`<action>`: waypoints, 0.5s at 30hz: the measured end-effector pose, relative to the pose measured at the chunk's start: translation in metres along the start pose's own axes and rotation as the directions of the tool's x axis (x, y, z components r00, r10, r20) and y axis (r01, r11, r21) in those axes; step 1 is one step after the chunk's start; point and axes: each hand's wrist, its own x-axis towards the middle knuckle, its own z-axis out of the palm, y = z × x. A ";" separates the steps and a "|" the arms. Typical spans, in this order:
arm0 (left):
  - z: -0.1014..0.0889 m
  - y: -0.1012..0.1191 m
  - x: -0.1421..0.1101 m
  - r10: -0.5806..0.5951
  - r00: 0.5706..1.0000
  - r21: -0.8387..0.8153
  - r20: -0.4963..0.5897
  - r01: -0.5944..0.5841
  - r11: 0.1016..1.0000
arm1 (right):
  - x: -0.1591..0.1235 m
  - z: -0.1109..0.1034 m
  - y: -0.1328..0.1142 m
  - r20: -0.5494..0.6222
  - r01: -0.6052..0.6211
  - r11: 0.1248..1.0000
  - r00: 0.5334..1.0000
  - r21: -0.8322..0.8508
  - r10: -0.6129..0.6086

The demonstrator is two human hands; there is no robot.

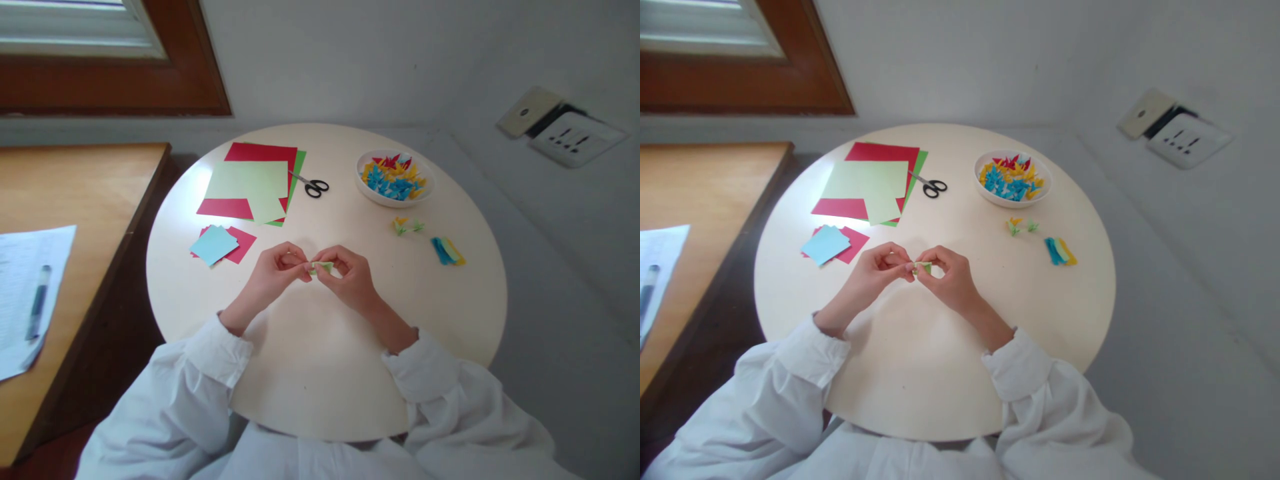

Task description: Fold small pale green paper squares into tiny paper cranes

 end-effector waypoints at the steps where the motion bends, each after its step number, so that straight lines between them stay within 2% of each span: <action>1: 0.000 0.000 0.000 0.003 1.000 0.010 -0.008 -0.003 1.000 | 0.000 0.000 0.001 0.005 -0.005 1.000 1.000 0.002 0.005; 5: 0.001 0.000 0.000 0.028 0.998 0.062 -0.056 -0.024 0.998 | 0.001 -0.001 0.003 0.025 0.013 0.999 1.000 -0.040 -0.012; 10: 0.001 0.001 0.001 0.057 0.994 0.101 -0.092 -0.048 0.994 | 0.004 -0.003 0.005 -0.007 0.121 0.977 0.992 -0.178 -0.124; 15: 0.001 -0.002 0.001 0.081 0.991 0.106 -0.111 -0.069 0.992 | 0.004 -0.003 0.005 -0.006 0.072 0.973 0.997 -0.217 -0.075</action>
